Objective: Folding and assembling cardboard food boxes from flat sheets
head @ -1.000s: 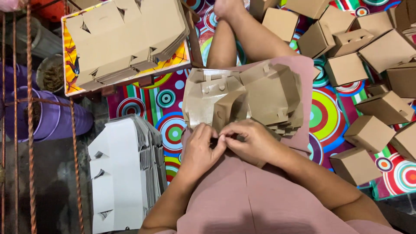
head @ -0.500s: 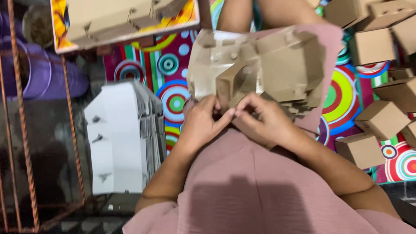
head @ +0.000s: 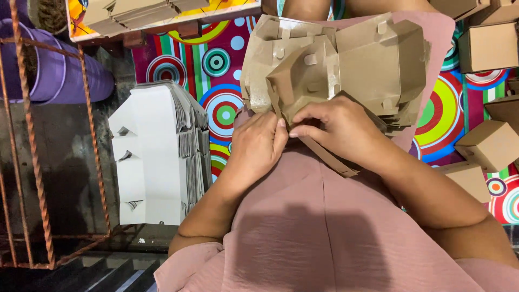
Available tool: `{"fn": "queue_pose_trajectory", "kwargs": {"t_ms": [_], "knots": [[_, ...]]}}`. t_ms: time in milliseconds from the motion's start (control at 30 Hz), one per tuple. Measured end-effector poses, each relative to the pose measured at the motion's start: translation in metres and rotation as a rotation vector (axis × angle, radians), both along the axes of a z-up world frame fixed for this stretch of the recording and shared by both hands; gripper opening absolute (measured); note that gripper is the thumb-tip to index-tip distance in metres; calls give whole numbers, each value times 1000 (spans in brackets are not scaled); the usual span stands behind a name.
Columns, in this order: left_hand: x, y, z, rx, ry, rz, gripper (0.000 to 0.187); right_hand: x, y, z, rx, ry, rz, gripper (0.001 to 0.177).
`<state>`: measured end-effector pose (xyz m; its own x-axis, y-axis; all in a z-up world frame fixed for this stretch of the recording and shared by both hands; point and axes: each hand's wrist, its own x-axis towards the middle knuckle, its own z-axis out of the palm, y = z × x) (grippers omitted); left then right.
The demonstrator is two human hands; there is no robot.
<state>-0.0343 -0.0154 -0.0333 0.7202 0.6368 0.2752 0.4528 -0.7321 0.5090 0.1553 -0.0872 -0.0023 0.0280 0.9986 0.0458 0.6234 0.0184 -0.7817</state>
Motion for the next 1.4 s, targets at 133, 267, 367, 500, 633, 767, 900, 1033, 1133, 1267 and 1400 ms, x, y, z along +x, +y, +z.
{"fn": "queue_pose_trajectory", "kwargs": {"t_ms": [133, 267, 367, 500, 633, 767, 900, 1033, 1133, 1267, 1400], "knots": [[-5, 3, -9, 15, -49, -30, 35, -6, 5, -2, 62, 30, 32, 6], [-7, 4, -10, 124, -243, -116, 37, 10, 1, -13, 98, 13, -68, 7], [-10, -2, -16, 188, -350, -152, 38, 26, 0, -9, 75, 97, -92, 3], [16, -14, 3, 368, -446, -263, 36, 27, 4, 19, 82, 208, -41, 18], [26, -13, 0, 463, -507, -313, 27, 24, 6, 36, 158, 287, 8, 45], [-5, 3, -8, -87, -662, -225, 47, 21, -9, 53, 359, -266, 133, 21], [-32, 37, 29, -723, -528, -89, 42, 19, -25, 62, 473, -647, 284, 24], [-17, 45, 38, -803, -190, 192, 36, 24, -29, 53, 547, -731, 315, 34], [-13, 48, 24, -903, -231, 67, 22, 33, -31, 40, 604, -796, 296, 35], [-6, 36, 10, -687, -201, 20, 18, 43, -26, 29, 416, -646, 322, 30], [9, 11, 4, -424, -220, -135, 20, 20, -14, 40, 175, -167, 96, 29]]}}
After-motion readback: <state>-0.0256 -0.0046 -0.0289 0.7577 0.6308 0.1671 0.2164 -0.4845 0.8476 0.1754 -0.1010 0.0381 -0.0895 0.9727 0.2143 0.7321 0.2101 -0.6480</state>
